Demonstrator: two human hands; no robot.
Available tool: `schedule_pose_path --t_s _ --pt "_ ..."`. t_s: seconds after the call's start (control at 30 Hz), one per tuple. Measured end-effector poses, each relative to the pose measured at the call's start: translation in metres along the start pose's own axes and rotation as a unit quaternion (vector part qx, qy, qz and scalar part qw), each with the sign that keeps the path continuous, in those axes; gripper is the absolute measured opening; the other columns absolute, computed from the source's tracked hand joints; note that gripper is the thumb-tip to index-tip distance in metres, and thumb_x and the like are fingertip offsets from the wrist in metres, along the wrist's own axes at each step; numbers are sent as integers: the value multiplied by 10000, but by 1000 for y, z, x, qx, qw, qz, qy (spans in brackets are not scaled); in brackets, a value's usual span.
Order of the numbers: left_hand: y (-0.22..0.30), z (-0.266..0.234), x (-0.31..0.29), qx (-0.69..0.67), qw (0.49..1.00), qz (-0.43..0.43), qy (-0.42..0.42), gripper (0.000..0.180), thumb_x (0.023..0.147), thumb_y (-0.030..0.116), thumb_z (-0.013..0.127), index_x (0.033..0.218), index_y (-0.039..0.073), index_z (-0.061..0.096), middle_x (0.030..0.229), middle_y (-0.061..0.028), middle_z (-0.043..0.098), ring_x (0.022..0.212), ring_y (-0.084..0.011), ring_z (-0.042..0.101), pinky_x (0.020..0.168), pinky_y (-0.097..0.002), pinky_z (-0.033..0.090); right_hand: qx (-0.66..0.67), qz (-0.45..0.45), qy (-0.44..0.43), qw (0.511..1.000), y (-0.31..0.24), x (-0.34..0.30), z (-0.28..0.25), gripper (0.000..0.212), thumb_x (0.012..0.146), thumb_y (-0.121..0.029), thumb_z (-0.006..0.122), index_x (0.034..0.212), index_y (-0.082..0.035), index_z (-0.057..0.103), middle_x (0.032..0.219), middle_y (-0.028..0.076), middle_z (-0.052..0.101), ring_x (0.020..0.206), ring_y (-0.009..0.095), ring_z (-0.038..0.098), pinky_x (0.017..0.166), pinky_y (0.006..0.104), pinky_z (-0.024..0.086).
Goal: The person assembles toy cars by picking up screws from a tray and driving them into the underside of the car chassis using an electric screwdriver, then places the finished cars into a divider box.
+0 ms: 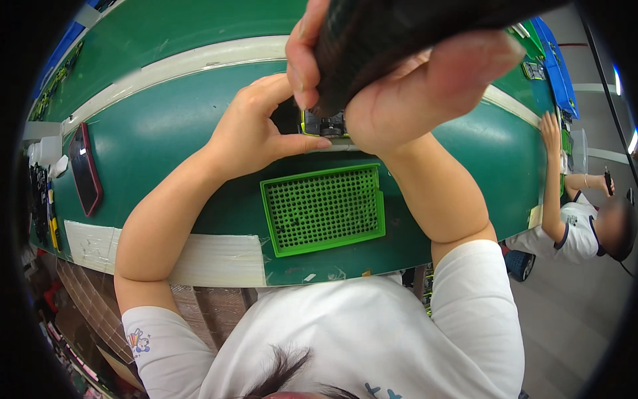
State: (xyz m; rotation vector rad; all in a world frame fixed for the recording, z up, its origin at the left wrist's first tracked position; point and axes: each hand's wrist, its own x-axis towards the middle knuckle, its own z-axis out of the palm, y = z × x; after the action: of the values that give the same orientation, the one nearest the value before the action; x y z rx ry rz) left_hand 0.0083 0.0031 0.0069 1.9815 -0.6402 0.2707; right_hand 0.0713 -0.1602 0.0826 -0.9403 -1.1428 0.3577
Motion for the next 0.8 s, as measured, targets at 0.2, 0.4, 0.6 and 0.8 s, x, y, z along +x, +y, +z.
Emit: schedule_pose_path --t_s 0.2,0.4,0.6,0.8 --pt "9 -6 -3 18 1000 -5 -6 525 631 218 859 1051 28 609 1071 -128 663 972 -361 610 873 -403 482 -121 132 181 967 -6 -5 27 1089 582 -993 356 987 10 485 745 117 585 567 173 558 531 295 479" --pt "11 4 -3 1 1000 -26 -8 559 660 218 863 1120 29 608 1134 -143 643 1066 -312 607 944 -367 468 -127 -3 208 970 5 -15 32 957 722 -889 395 1017 18 466 740 122 587 566 171 578 509 261 489" --pt "66 -62 -27 -48 991 -76 104 558 722 113 783 1217 8 548 1237 -141 607 1143 -216 582 1001 -346 441 -128 -146 292 937 -83 -16 8 993 739 -907 263 956 28 515 766 141 555 612 217 553 566 326 449" --pt "103 -158 -127 -35 944 -123 304 522 794 -13 667 1273 -47 464 1210 -188 600 1097 -220 604 948 -347 480 -8 -222 220 950 -95 -27 -40 884 789 -822 303 962 11 541 731 130 548 599 221 537 588 333 435"
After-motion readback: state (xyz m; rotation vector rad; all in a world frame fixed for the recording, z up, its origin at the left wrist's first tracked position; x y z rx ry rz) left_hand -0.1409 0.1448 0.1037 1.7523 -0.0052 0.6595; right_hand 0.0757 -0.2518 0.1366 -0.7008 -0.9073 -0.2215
